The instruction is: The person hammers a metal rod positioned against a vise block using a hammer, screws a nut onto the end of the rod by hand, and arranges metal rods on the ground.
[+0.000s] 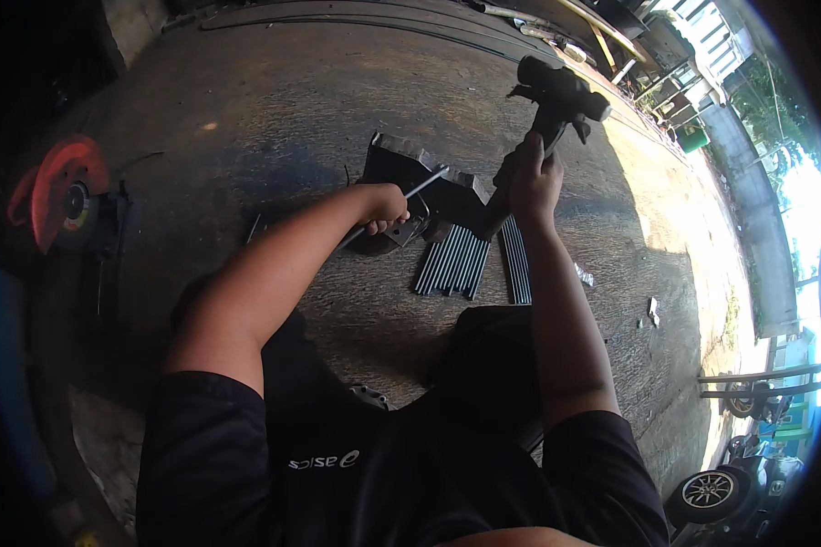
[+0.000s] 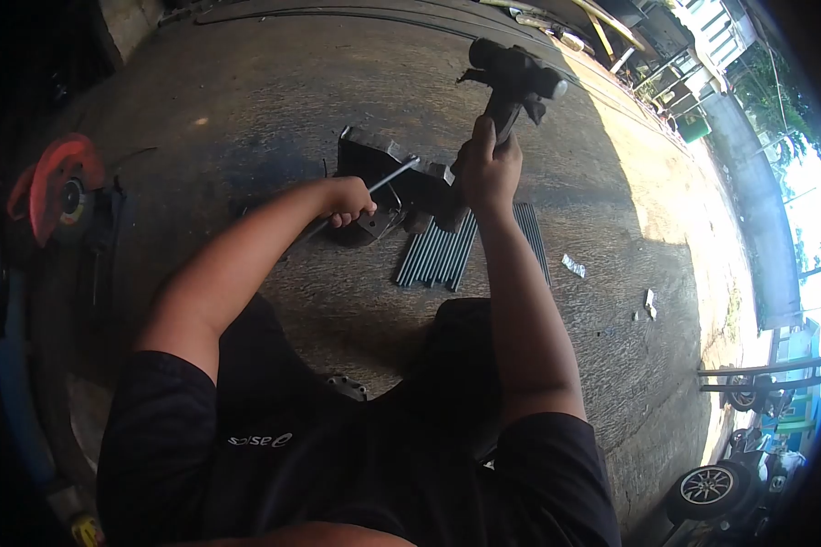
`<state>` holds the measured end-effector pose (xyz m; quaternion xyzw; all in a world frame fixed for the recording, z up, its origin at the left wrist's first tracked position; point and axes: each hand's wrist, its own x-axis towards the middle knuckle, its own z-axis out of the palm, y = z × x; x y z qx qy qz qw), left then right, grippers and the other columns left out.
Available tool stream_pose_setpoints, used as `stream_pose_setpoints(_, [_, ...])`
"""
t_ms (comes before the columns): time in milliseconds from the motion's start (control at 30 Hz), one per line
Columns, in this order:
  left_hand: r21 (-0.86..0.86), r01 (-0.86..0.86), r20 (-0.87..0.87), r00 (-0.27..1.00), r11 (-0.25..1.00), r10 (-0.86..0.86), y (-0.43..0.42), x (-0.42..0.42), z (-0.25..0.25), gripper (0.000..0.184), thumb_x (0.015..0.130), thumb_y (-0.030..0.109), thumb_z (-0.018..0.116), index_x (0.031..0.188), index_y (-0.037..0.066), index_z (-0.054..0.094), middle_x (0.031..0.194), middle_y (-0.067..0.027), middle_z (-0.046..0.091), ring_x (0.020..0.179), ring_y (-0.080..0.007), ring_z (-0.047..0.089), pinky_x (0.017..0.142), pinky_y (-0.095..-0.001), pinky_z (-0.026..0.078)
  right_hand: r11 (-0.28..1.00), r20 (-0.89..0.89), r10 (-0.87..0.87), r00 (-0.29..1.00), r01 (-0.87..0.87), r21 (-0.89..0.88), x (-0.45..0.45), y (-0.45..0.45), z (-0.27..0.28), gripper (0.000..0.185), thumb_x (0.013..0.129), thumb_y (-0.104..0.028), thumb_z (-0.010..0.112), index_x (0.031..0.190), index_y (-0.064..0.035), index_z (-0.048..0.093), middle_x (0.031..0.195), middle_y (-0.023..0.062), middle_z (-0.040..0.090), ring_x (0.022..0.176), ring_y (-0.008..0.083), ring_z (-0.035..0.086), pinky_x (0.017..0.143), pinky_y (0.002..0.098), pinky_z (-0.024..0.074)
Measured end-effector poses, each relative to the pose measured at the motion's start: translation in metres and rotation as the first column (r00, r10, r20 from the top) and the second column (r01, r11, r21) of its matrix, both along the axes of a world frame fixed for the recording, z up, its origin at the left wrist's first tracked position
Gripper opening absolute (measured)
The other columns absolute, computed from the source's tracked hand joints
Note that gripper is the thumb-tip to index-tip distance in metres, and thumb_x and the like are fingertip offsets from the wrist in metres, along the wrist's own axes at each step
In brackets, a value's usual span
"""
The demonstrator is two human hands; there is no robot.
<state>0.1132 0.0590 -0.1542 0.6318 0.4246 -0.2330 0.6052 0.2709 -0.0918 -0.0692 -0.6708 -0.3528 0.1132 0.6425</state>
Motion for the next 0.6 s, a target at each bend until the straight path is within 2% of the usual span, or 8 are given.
stream_pose_setpoints(67, [0.088,0.030,0.004,1.000,0.996,-0.030,-0.002,-0.001,0.000,0.019,0.096,0.020,0.053,0.095,0.002,0.059,0.059,0.0020,0.038,0.046,-0.0083,0.034,0.038,-0.0245,0.026,0.880,0.385,-0.026,0.923,0.203,-0.429,0.004,0.001,-0.040,0.054,0.092,-0.046,0.053,0.094,0.0077,0.059,0.077,0.0185,0.065,0.070,0.0303,0.065,0.070,0.0410,0.0521])
stream_pose_setpoints(100, [0.092,0.041,0.001,0.999,0.995,-0.042,-0.005,-0.002,-0.001,0.019,0.096,0.020,0.053,0.095,0.002,0.059,0.059,0.0020,0.038,0.046,-0.0083,0.034,0.038,-0.0245,0.026,0.643,0.387,0.187,0.903,0.186,-0.743,0.006,0.002,-0.054,0.063,0.091,-0.050,0.052,0.101,0.0122,0.059,0.083,0.0266,0.065,0.081,0.0388,0.066,0.080,0.0424,0.0495])
stream_pose_setpoints(233, [0.307,0.115,-0.011,0.993,0.945,-0.118,-0.010,0.003,0.009,0.027,0.095,0.024,0.055,0.096,-0.002,0.062,0.067,-0.0075,0.053,0.050,-0.0160,0.048,0.043,-0.0305,0.038,0.638,0.161,0.096,0.982,0.063,-0.768,0.010,-0.003,-0.064,0.066,0.091,-0.052,0.051,0.100,0.0129,0.060,0.082,0.0244,0.066,0.078,0.0346,0.066,0.076,0.0403,0.0505])
stream_pose_setpoints(300, [0.377,0.155,-0.030,0.987,0.913,-0.156,-0.014,0.003,0.000,0.030,0.095,0.026,0.055,0.100,-0.003,0.062,0.072,-0.0113,0.059,0.053,-0.0189,0.055,0.046,-0.0325,0.044,0.754,-0.044,-0.018,0.999,-0.016,-0.656,0.013,-0.008,-0.053,0.062,0.088,-0.051,0.055,0.097,0.0099,0.064,0.086,0.0266,0.066,0.086,0.0374,0.067,0.081,0.0414,0.0495])
stream_pose_setpoints(400, [0.484,0.304,-0.143,0.953,0.821,-0.269,-0.017,0.001,0.001,0.043,0.097,0.034,0.049,0.108,-0.005,0.061,0.094,-0.0217,0.067,0.076,-0.0308,0.068,0.062,-0.0422,0.054,0.899,-0.029,-0.027,0.999,0.012,-0.438,0.023,-0.003,-0.032,0.057,0.088,-0.049,0.057,0.092,0.0078,0.063,0.075,0.0182,0.065,0.071,0.0275,0.066,0.068,0.0383,0.0509])
stream_pose_setpoints(467, [0.770,0.061,0.119,0.964,0.636,-0.236,-0.030,-0.010,0.017,0.053,0.098,0.042,0.040,0.114,-0.005,0.059,0.114,-0.0303,0.061,0.104,-0.0400,0.063,0.085,-0.0452,0.052,0.954,-0.114,0.005,0.993,-0.039,-0.298,0.011,-0.007,0.006,0.054,0.089,-0.047,0.057,0.089,0.0061,0.062,0.071,0.0154,0.063,0.066,0.0240,0.064,0.063,0.0365,0.0499])
stream_pose_setpoints(500, [0.766,0.125,0.049,0.967,0.631,-0.251,-0.031,-0.008,0.021,0.049,0.102,0.035,0.027,0.124,0.002,0.056,0.122,-0.0227,0.058,0.114,-0.0379,0.056,0.097,-0.0485,0.044,0.989,-0.194,0.043,0.980,-0.069,-0.132,0.006,-0.008,0.018,0.050,0.090,-0.045,0.058,0.086,0.0044,0.061,0.068,0.0126,0.061,0.060,0.0205,0.062,0.057,0.0347,0.0489])
stream_pose_setpoints(600, [0.852,0.225,-0.024,0.919,0.473,-0.394,-0.016,-0.004,-0.009,0.046,0.102,0.036,0.029,0.117,0.005,0.060,0.119,-0.0194,0.061,0.110,-0.0367,0.059,0.094,-0.0471,0.046,0.985,-0.044,-0.070,0.997,0.062,-0.163,0.000,-0.008,0.017,0.044,0.091,-0.042,0.058,0.082,0.0013,0.058,0.064,0.0092,0.058,0.053,0.0154,0.059,0.050,0.0322,0.0466])
